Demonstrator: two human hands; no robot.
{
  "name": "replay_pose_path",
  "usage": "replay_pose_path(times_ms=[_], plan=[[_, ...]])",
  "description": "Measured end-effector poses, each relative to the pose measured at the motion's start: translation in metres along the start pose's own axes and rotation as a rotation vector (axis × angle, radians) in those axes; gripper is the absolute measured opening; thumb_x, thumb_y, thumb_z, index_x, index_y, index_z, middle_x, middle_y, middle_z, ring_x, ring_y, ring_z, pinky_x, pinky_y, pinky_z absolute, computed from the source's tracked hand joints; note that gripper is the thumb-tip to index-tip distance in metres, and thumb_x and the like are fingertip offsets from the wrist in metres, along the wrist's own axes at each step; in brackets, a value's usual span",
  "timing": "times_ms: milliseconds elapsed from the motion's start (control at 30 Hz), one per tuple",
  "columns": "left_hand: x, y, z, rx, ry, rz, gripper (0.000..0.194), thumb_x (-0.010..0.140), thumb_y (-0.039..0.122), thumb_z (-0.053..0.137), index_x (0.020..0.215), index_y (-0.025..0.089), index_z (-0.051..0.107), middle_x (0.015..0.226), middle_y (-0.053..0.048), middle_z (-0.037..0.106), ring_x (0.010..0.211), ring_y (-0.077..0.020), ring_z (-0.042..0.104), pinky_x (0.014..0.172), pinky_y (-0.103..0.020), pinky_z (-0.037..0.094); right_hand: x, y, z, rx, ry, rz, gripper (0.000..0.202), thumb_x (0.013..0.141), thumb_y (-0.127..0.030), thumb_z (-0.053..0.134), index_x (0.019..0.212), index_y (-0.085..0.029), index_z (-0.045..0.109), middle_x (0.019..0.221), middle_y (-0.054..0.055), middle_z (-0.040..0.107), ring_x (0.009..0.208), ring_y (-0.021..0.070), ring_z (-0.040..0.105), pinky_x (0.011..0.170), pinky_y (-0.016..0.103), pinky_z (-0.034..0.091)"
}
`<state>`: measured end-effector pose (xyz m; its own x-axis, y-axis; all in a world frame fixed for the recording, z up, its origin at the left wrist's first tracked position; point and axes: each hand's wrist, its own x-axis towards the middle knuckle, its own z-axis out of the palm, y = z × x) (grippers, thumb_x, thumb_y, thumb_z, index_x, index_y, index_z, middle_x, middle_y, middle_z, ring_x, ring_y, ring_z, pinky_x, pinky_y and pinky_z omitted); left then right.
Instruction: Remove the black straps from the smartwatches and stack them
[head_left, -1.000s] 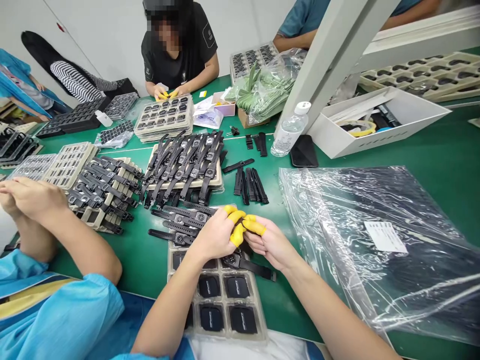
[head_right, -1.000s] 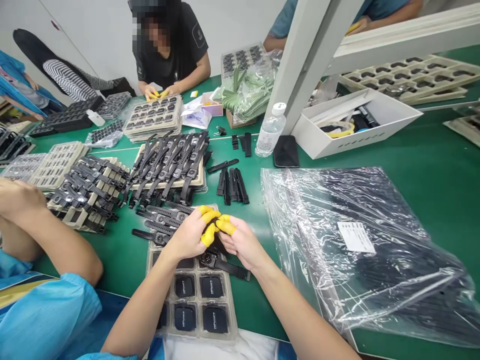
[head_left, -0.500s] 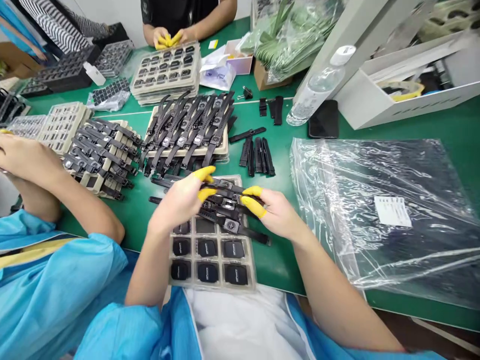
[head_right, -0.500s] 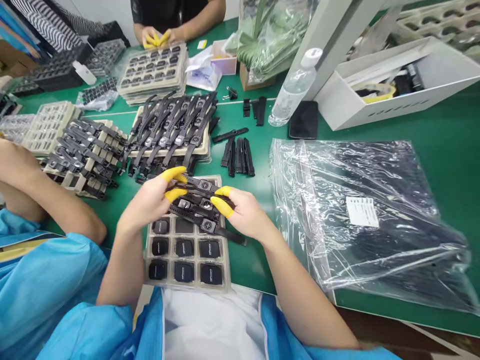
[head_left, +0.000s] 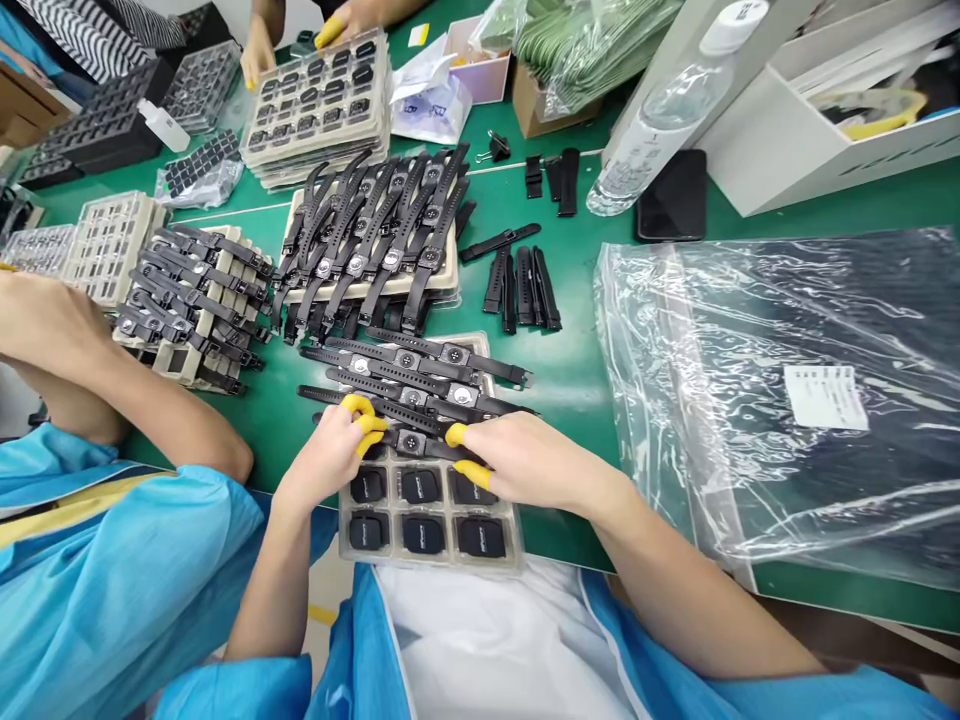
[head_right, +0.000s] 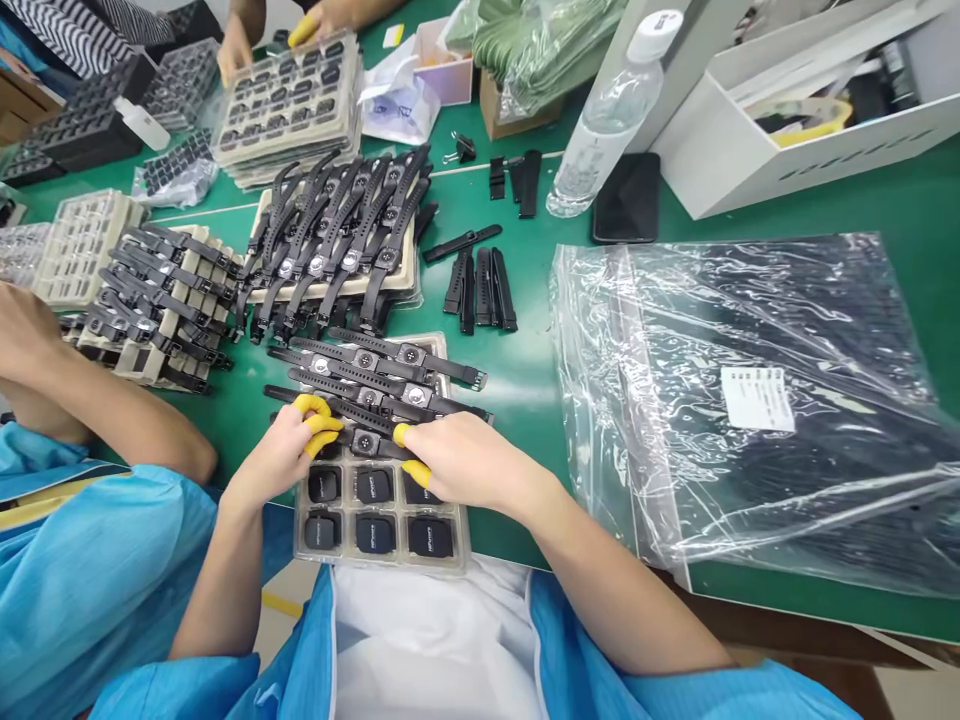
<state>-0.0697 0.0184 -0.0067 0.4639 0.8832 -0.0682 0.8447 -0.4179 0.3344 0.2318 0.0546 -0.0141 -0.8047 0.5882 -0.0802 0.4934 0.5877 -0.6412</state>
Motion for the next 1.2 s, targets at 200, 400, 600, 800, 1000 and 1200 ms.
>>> replay_pose_path(times_ms=[200,400,600,800,1000,1200], plan=[[-0.005,0.003,0.011,0.13,0.26,0.007,0.01,0.1,0.02,0.058,0.108,0.021,0.064,0.129,-0.014,0.06,0.118,-0.0302,0.058,0.099,-0.05,0.052,-0.003,0.021,-0.01,0.131,0.202,0.065,0.012,0.096,-0.033,0.064,0.095,-0.023,0.07,0.085,0.005,0.069,0.067,0.0193,0.06,0.059,0.032,0.033],[-0.038,0.008,0.006,0.292,0.145,0.025,0.025,0.093,0.01,0.052,0.111,0.021,0.065,0.114,-0.012,0.067,0.108,-0.0309,0.06,0.087,-0.046,0.058,-0.001,0.086,-0.018,-0.009,0.772,0.631,0.036,0.097,-0.03,0.055,0.13,-0.017,0.06,0.118,0.016,0.063,0.096,0.0296,0.065,0.077,0.039,0.049],[-0.047,0.019,0.019,0.608,-0.013,-0.032,0.023,0.082,0.002,0.054,0.091,0.016,0.071,0.119,-0.016,0.07,0.111,-0.0342,0.059,0.08,-0.043,0.055,0.008,0.114,-0.015,-0.231,0.599,0.815,0.031,0.094,-0.023,0.052,0.121,-0.012,0.063,0.12,0.02,0.06,0.109,0.0364,0.059,0.077,0.042,0.049],[-0.034,0.016,0.015,0.611,0.052,0.045,0.018,0.092,0.012,0.054,0.097,0.012,0.071,0.102,-0.018,0.069,0.096,-0.033,0.06,0.074,-0.043,0.054,0.009,0.117,-0.015,-0.211,0.673,0.807,0.025,0.094,-0.018,0.046,0.108,-0.014,0.067,0.112,0.018,0.065,0.095,0.0318,0.062,0.073,0.042,0.048],[-0.033,0.008,0.023,0.591,0.143,0.09,0.016,0.094,0.013,0.055,0.083,0.016,0.066,0.09,-0.014,0.067,0.087,-0.0297,0.059,0.07,-0.04,0.054,-0.008,0.107,-0.027,-0.057,1.259,0.604,0.017,0.092,-0.027,0.058,0.105,-0.02,0.066,0.116,0.015,0.065,0.104,0.0314,0.065,0.081,0.045,0.054],[-0.03,0.012,-0.001,0.458,0.109,0.051,0.02,0.095,0.009,0.049,0.092,0.019,0.066,0.091,-0.01,0.072,0.085,-0.0275,0.065,0.07,-0.039,0.057,-0.007,0.064,-0.033,0.569,1.502,0.291,0.018,0.099,-0.041,0.061,0.108,-0.025,0.059,0.086,0.003,0.07,0.075,0.0209,0.069,0.073,0.039,0.058]])
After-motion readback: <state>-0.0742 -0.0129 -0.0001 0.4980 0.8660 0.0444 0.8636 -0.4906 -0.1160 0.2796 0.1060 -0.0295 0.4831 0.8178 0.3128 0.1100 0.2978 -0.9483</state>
